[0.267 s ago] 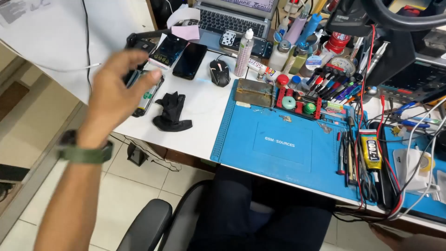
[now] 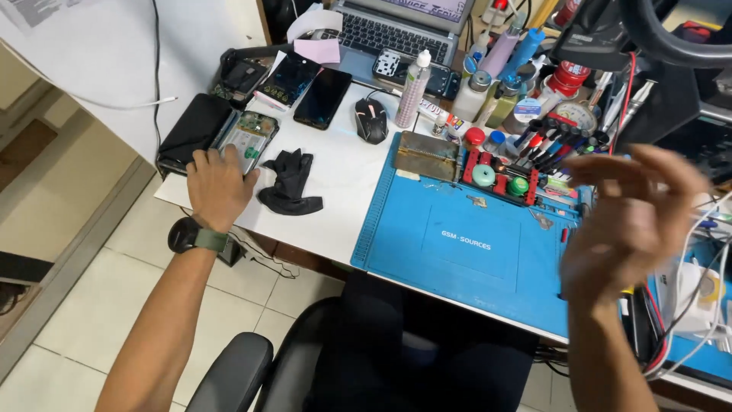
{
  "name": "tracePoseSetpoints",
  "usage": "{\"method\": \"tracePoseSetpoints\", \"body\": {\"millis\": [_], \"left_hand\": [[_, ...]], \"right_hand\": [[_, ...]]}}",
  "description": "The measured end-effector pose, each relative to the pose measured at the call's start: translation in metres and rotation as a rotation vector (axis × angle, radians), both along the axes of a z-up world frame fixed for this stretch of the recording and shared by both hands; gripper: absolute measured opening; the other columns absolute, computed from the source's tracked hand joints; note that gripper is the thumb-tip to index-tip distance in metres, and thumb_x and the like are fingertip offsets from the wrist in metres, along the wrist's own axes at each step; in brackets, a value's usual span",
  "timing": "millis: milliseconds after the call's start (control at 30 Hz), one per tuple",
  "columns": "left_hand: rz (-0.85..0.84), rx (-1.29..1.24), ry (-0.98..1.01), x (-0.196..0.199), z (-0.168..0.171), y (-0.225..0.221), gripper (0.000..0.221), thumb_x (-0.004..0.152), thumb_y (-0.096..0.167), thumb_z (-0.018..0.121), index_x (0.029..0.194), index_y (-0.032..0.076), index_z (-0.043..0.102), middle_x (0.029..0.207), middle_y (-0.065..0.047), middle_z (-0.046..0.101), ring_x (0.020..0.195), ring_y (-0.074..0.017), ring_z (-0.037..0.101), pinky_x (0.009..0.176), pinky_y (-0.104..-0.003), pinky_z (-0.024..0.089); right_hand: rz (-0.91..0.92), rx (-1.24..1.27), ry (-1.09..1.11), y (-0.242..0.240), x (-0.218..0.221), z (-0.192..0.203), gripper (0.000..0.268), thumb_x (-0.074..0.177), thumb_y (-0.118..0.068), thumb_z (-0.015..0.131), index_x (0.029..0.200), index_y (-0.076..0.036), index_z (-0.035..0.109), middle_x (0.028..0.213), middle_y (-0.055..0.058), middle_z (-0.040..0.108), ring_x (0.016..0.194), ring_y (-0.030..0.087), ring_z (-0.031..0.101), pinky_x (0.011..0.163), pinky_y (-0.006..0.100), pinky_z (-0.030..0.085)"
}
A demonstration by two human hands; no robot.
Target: A person is inspecting and testing a mobile phone's internal components by connecting a bundle of test wires to the motherboard at a repair bench.
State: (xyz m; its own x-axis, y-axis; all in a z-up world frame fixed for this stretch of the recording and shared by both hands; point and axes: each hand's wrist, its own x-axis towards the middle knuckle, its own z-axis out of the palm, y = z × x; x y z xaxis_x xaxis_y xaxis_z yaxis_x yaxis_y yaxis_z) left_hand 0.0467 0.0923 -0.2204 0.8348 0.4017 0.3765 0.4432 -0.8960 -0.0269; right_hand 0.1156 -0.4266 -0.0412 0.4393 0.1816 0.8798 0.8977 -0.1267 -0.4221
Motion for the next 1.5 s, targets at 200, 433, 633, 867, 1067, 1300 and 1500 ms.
{"method": "tracePoseSetpoints", "body": {"millis": [200, 433, 633, 867, 1067, 1300, 1500], "left_hand": [[0.011, -0.296, -0.033, 0.005, 0.037, 0.010, 0.081, 0.088, 0.052, 0.089, 0.142, -0.002, 0.062, 0.113, -0.028, 0.072, 0.111, -0.0456, 0.070, 0.092, -0.054, 0.053], [0.113, -1.010, -0.188, -0.014, 0.077, 0.025, 0.081, 0.098, 0.053, 0.084, 0.153, 0.002, 0.054, 0.131, -0.027, 0.074, 0.119, -0.0420, 0.074, 0.093, -0.058, 0.059], [0.106, -1.130, -0.210, -0.015, 0.087, 0.018, 0.077, 0.105, 0.047, 0.079, 0.154, -0.002, 0.047, 0.139, -0.032, 0.067, 0.133, -0.0491, 0.065, 0.101, -0.060, 0.055], [0.113, -1.152, -0.278, -0.022, 0.075, 0.020, 0.085, 0.101, 0.051, 0.085, 0.151, -0.002, 0.040, 0.136, -0.031, 0.068, 0.132, -0.0475, 0.066, 0.102, -0.059, 0.055], [0.064, -1.156, -0.315, -0.023, 0.069, 0.025, 0.080, 0.102, 0.047, 0.086, 0.147, 0.002, 0.039, 0.133, -0.028, 0.071, 0.127, -0.0383, 0.070, 0.099, -0.050, 0.056], [0.040, -1.197, -0.383, -0.025, 0.057, 0.022, 0.069, 0.106, 0.044, 0.083, 0.141, 0.004, 0.040, 0.129, -0.025, 0.069, 0.121, -0.0325, 0.068, 0.100, -0.046, 0.056], [0.042, -0.971, -0.366, -0.023, 0.051, -0.002, 0.059, 0.107, 0.041, 0.084, 0.130, 0.007, 0.042, 0.122, -0.024, 0.070, 0.117, -0.0383, 0.069, 0.094, -0.052, 0.057]], "right_hand": [[0.289, -0.116, 0.483, 0.127, 0.030, -0.073, 0.037, 0.108, -0.008, 0.066, 0.142, 0.003, 0.061, 0.113, 0.020, 0.079, 0.111, 0.036, 0.077, 0.099, 0.049, 0.061], [0.520, -0.609, 0.606, 0.280, 0.009, -0.128, 0.029, 0.108, -0.003, 0.060, 0.132, -0.006, 0.077, 0.124, 0.020, 0.079, 0.124, 0.039, 0.072, 0.107, 0.050, 0.060], [0.563, -0.224, 1.368, 0.396, 0.031, -0.164, 0.067, 0.098, -0.010, 0.061, 0.163, 0.002, 0.048, 0.137, 0.019, 0.064, 0.128, 0.027, 0.066, 0.117, 0.047, 0.051], [0.479, -0.050, 1.691, 0.421, 0.034, -0.142, 0.078, 0.102, -0.016, 0.058, 0.168, 0.010, 0.025, 0.153, 0.036, 0.042, 0.140, 0.046, 0.057, 0.110, 0.047, 0.061], [0.297, -0.309, 1.456, 0.438, 0.048, -0.160, 0.076, 0.100, -0.022, 0.059, 0.163, 0.011, 0.033, 0.132, 0.030, 0.065, 0.108, 0.032, 0.078, 0.093, 0.040, 0.069], [0.315, -0.327, 1.392, 0.452, 0.074, -0.188, 0.033, 0.093, -0.013, 0.068, 0.116, 0.011, 0.069, 0.065, 0.013, 0.069, 0.050, 0.022, 0.072, 0.044, 0.034, 0.057], [0.280, -0.185, 1.287, 0.310, 0.095, -0.121, 0.018, 0.092, -0.014, 0.071, 0.096, 0.003, 0.075, 0.053, 0.012, 0.056, 0.040, 0.016, 0.055, 0.039, 0.028, 0.045]]}}
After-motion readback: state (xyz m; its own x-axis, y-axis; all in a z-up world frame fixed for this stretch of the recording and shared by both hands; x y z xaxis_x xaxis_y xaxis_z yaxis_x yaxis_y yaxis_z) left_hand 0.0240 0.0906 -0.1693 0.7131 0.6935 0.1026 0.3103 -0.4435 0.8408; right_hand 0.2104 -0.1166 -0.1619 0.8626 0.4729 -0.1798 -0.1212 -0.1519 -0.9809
